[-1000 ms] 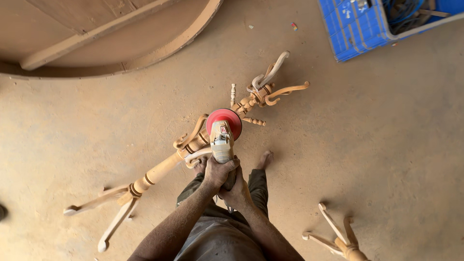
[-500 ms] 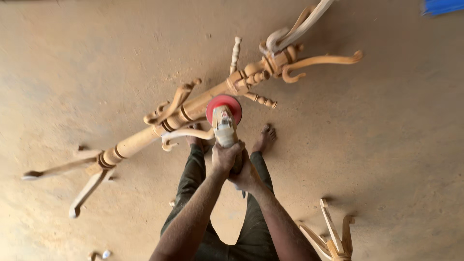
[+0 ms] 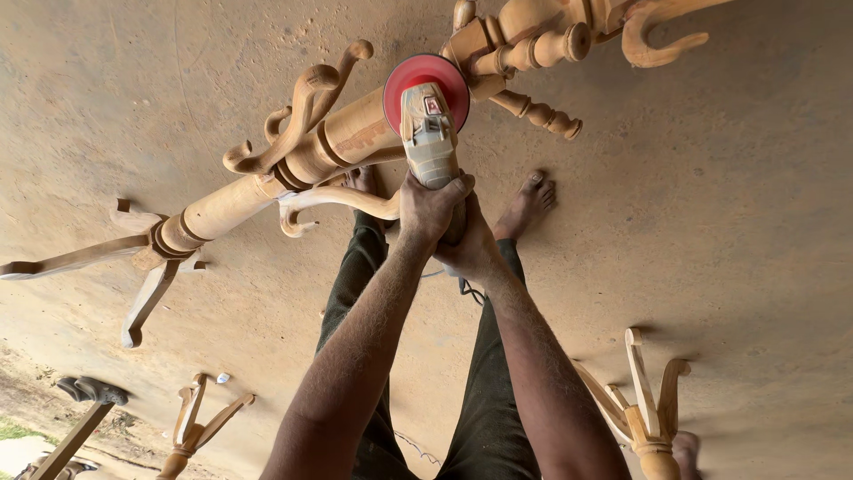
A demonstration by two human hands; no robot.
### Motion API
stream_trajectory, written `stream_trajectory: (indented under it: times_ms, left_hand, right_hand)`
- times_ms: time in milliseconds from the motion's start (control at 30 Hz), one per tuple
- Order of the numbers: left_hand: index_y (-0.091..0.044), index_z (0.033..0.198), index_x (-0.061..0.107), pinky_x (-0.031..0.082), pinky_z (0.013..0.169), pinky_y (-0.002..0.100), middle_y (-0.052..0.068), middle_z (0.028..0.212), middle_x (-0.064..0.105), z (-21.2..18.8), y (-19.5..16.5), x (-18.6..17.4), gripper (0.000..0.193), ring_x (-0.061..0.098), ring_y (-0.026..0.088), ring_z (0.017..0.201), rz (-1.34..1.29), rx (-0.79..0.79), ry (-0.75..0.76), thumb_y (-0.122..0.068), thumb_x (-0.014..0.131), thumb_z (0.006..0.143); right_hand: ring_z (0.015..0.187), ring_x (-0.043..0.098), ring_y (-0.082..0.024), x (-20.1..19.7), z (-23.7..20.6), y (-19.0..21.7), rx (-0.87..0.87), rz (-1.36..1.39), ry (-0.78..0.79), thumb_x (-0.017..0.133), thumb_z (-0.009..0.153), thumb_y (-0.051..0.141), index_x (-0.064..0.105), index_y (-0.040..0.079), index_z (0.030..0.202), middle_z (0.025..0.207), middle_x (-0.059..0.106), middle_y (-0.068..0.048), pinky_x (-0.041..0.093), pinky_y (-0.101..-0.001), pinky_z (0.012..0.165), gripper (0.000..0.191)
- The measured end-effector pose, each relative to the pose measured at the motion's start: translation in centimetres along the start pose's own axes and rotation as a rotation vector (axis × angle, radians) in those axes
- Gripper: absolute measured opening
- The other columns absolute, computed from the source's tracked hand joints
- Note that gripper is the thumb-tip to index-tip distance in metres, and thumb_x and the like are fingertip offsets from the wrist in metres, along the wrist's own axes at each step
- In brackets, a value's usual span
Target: The person uses an electric sander to smooth the surfaces of wooden furniture pieces, including a chair leg and a coat rack. They move the sander along the legs and curved parts of the items, then set the tool down on the floor.
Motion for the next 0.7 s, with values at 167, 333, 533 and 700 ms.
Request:
stream_trajectory:
  times_ms: [167,333,533,700]
  left_hand:
    - [-0.004,0.116,0.060,0.065,0.086,0.038,0.013,0.101,0.074,1.7,0.9,0.7,0.061,0.076,0.022,0.093,-0.024,-0.018,0.036,-0.039,0.084,0.072]
    - [-0.003,0.117,0.060,0.065,0.088,0.039,0.013,0.103,0.074,2.2,1.4,1.1,0.062,0.076,0.023,0.096,-0.049,-0.007,0.039,-0.040,0.084,0.073]
    - [-0.004,0.123,0.056,0.064,0.091,0.039,0.013,0.107,0.073,2.5,2.7,1.8,0.071,0.076,0.023,0.099,0.014,-0.073,0.004,-0.040,0.086,0.070]
    - [-0.006,0.126,0.052,0.062,0.093,0.040,0.013,0.110,0.072,2.0,3.6,2.6,0.076,0.074,0.024,0.103,-0.037,-0.076,-0.015,-0.037,0.085,0.066]
  right_hand:
    - [0.126,0.063,-0.025,-0.4,1.2,-0.9,-0.060,-0.014,0.004,0.087,0.081,0.016,0.000,0.000,0.156,0.138,0.051,-0.020,0.058,-0.0387,0.102,0.116]
    - [0.128,0.059,-0.027,-0.8,1.5,-1.1,-0.138,-0.055,0.003,0.090,0.080,0.015,0.000,-0.001,0.155,0.140,0.046,-0.022,0.059,-0.0406,0.108,0.118]
    - [0.123,0.064,-0.025,-1.3,1.3,-2.6,-0.021,-0.030,0.003,0.089,0.080,0.020,0.007,-0.002,0.152,0.136,0.050,-0.021,0.062,-0.0396,0.102,0.112]
    - [0.115,0.068,-0.023,-1.5,0.7,-3.9,0.057,0.039,0.000,0.088,0.078,0.026,0.010,-0.001,0.151,0.132,0.053,-0.020,0.066,-0.0382,0.095,0.110]
Point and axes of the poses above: each hand's wrist, its own z-axis towards the middle knuckle, its own x-axis out of the palm, y = z × x, the point moved 6 cm from there along z, towards the middle knuckle
